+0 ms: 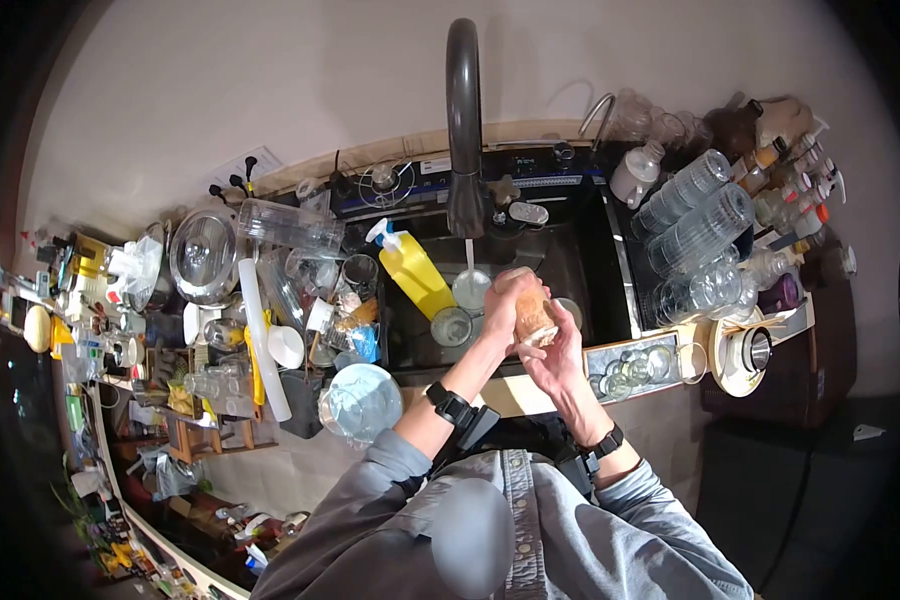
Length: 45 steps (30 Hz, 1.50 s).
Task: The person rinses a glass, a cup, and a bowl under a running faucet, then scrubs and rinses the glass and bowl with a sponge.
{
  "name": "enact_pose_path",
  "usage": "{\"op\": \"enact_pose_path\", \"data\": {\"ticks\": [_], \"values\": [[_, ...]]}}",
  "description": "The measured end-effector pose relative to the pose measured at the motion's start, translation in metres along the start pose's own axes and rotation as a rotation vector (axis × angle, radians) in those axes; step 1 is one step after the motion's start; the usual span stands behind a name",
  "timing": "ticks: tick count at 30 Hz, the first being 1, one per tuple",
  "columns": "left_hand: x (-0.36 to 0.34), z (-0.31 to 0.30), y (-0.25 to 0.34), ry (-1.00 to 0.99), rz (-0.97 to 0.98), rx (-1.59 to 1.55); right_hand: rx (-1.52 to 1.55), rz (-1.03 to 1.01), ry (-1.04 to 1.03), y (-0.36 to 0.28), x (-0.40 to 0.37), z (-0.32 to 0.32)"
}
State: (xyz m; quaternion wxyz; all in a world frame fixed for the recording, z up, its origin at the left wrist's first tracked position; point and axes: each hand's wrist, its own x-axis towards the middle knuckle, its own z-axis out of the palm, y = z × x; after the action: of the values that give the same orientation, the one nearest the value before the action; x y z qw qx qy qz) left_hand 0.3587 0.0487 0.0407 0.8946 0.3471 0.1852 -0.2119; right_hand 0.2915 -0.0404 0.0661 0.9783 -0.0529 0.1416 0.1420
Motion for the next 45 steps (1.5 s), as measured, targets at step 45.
{"op": "enact_pose_path", "data": {"ticks": [45], "values": [[-0.016,-0.007,0.024,-0.699,-0.163,-0.169,-0.106,0.029,0.072,0.008,-0.028,0.034]]}}
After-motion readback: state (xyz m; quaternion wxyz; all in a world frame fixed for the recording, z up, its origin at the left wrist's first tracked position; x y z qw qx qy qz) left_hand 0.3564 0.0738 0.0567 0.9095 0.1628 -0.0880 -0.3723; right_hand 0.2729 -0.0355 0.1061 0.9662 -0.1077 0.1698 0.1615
